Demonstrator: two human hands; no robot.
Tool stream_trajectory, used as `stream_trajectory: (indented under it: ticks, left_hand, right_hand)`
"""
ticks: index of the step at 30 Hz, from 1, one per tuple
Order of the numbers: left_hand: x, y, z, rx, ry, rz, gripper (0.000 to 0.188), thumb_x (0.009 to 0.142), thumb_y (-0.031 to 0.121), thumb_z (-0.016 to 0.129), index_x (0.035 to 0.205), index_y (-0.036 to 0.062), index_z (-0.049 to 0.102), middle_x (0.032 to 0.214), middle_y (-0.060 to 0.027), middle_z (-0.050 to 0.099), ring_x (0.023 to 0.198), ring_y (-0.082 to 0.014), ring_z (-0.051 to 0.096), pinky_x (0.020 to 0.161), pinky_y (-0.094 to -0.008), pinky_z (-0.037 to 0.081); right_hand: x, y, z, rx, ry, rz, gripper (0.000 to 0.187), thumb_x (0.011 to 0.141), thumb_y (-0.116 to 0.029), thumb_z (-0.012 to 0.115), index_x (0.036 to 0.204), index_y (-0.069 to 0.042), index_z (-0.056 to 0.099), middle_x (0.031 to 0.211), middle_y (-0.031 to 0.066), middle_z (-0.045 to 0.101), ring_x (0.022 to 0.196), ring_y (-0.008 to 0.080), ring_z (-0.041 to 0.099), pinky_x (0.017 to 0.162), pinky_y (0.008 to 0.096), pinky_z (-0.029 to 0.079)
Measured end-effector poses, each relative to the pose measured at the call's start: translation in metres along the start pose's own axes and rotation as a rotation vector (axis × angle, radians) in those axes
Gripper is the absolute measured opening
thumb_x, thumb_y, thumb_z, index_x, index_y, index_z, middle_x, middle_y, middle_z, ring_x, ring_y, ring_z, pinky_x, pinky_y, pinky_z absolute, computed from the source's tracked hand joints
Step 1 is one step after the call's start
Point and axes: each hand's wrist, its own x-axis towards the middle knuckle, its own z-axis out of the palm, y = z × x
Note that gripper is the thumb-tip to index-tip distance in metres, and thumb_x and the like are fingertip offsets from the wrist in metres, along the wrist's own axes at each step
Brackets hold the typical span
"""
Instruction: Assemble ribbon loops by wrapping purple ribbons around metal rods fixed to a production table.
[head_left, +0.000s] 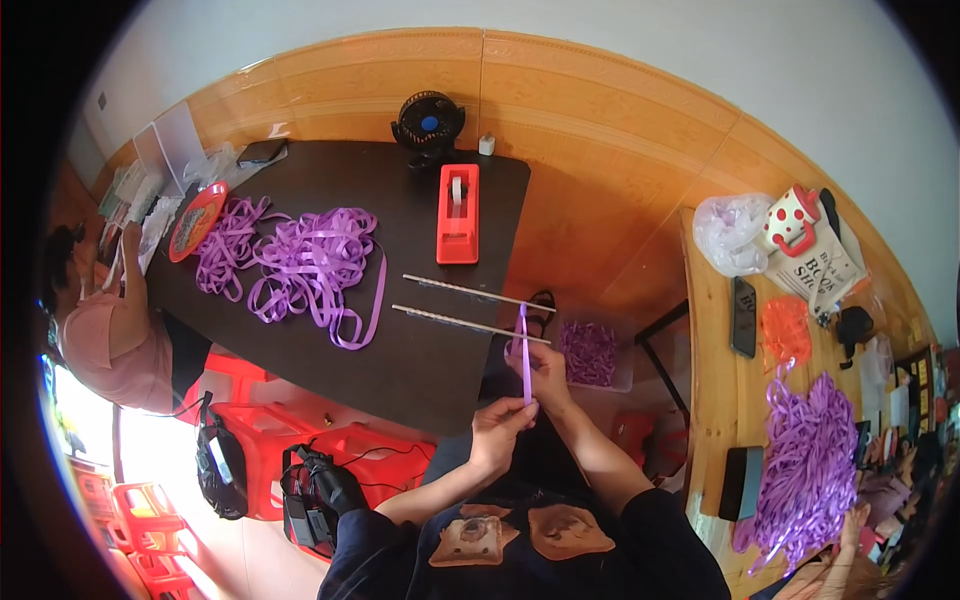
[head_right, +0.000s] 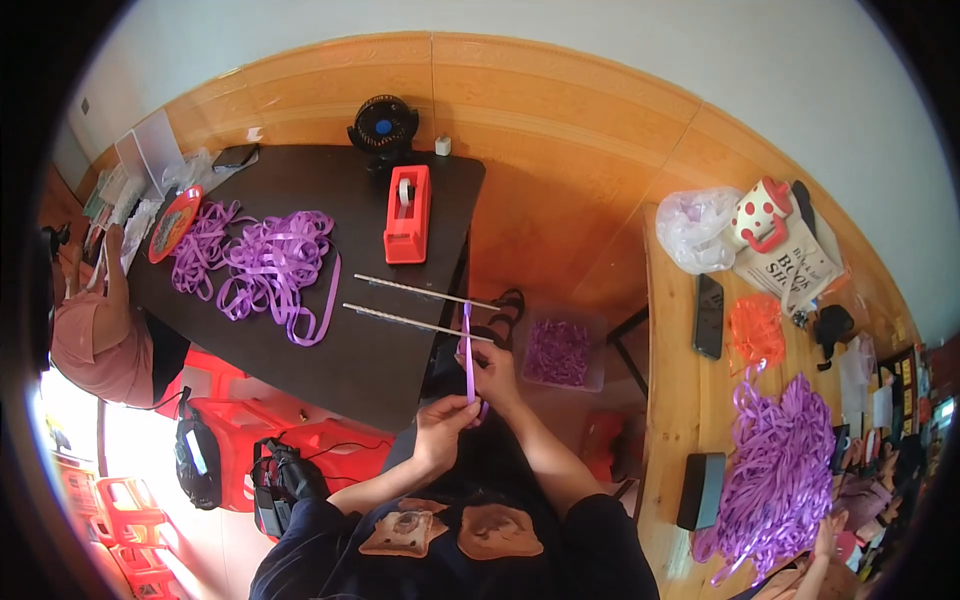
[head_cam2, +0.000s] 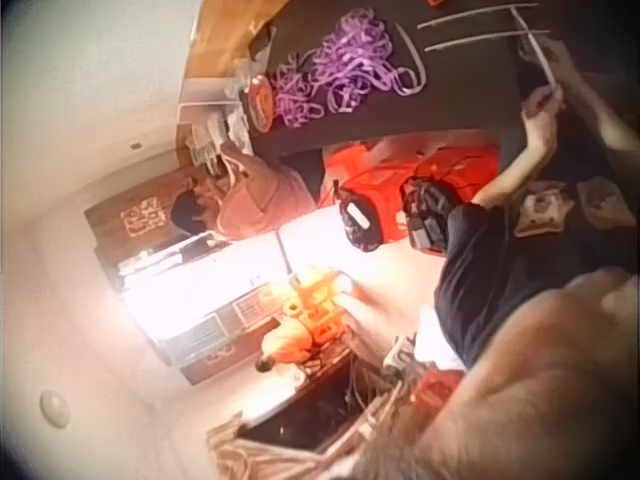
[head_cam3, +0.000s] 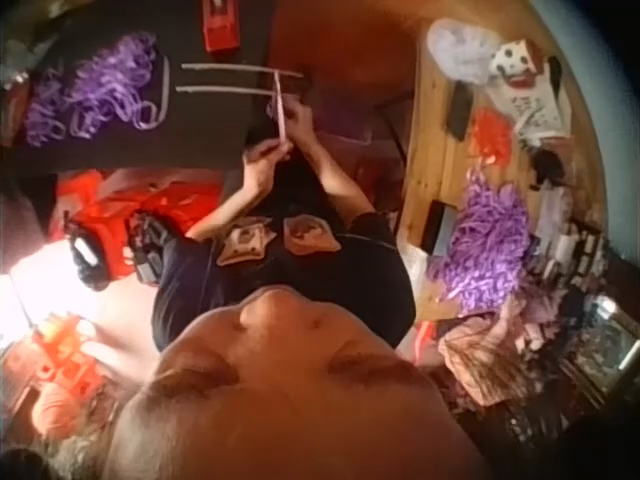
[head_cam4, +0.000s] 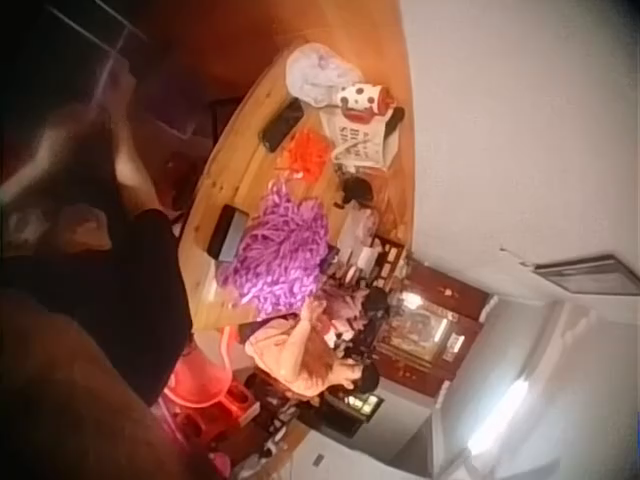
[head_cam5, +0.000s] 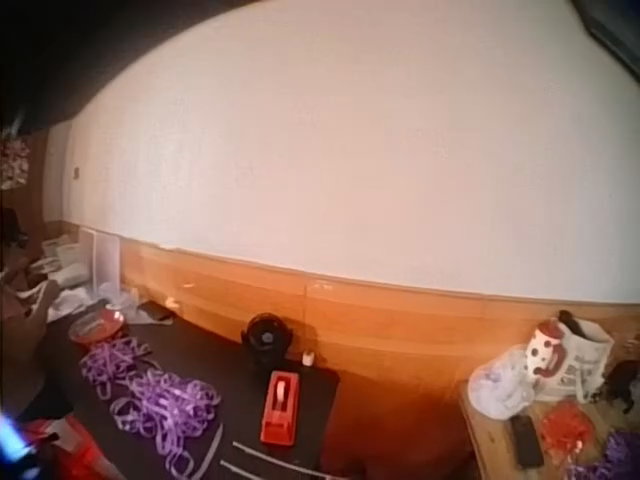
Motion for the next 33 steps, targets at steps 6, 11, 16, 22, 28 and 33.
stream_trajectory:
  ticks: [6, 11, 16, 22, 28, 33]
  left_hand:
    - [-0.039, 0.016, -0.015, 0.074, -0.076, 0.073, 0.006, 0.086, 0.004, 0.067, 0.089, -0.0001, 0.070, 0.078, -0.0022, 0.066, 0.066, -0.0066, 0.059, 0.063, -0.0199, 0.048]
    - [-0.052, 0.027, -0.032, 0.168, -0.045, -0.004, 0.006, 0.085, 0.004, 0.068, 0.088, 0.0001, 0.070, 0.072, -0.0016, 0.066, 0.061, -0.0055, 0.058, 0.057, -0.0193, 0.047]
    - [-0.067, 0.034, -0.040, 0.170, -0.092, -0.102, 0.006, 0.084, 0.005, 0.068, 0.088, 0.0009, 0.071, 0.073, -0.0017, 0.066, 0.059, -0.0058, 0.058, 0.053, -0.0192, 0.045]
    - [-0.079, 0.024, -0.055, 0.132, -0.118, -0.095, 0.008, 0.086, 0.005, 0.066, 0.091, 0.0002, 0.070, 0.078, -0.0040, 0.068, 0.064, -0.0083, 0.062, 0.059, -0.0198, 0.048]
    - [-0.082, 0.011, -0.065, -0.071, -0.085, -0.171, 0.012, 0.088, 0.003, 0.064, 0.097, -0.0015, 0.068, 0.084, -0.0066, 0.069, 0.072, -0.0107, 0.064, 0.066, -0.0208, 0.051]
    - [-0.082, -0.002, -0.071, -0.074, -0.098, -0.131, 0.014, 0.088, 0.003, 0.063, 0.100, -0.0025, 0.067, 0.086, -0.0074, 0.069, 0.075, -0.0109, 0.065, 0.070, -0.0208, 0.051]
  right_hand:
    - [-0.045, -0.019, -0.002, 0.255, -0.123, 0.225, 0.013, 0.077, -0.003, 0.073, 0.087, -0.002, 0.065, 0.074, -0.0016, 0.063, 0.069, 0.0043, 0.056, 0.062, 0.0204, 0.044]
    - [-0.075, -0.019, -0.004, 0.354, -0.189, 0.354, 0.007, 0.078, -0.002, 0.071, 0.082, -0.001, 0.066, 0.074, -0.0006, 0.063, 0.069, 0.0057, 0.056, 0.063, 0.0207, 0.045]
    - [-0.104, -0.014, -0.001, 0.261, -0.252, 0.389, 0.002, 0.079, 0.002, 0.065, 0.079, 0.000, 0.066, 0.073, 0.0015, 0.064, 0.065, 0.0063, 0.057, 0.060, 0.0207, 0.045]
    - [-0.128, -0.027, 0.004, 0.248, -0.281, 0.402, 0.006, 0.080, 0.004, 0.061, 0.075, 0.001, 0.063, 0.069, 0.0013, 0.062, 0.061, 0.0061, 0.056, 0.056, 0.0207, 0.044]
    - [-0.139, -0.047, 0.013, 0.334, -0.261, 0.469, 0.006, 0.081, 0.002, 0.059, 0.076, 0.001, 0.062, 0.069, 0.0017, 0.061, 0.063, 0.0066, 0.056, 0.057, 0.0205, 0.044]
    - [-0.153, -0.033, 0.015, 0.350, -0.279, 0.525, 0.006, 0.083, 0.000, 0.059, 0.078, 0.000, 0.063, 0.071, 0.0019, 0.062, 0.063, 0.0068, 0.056, 0.056, 0.0201, 0.042]
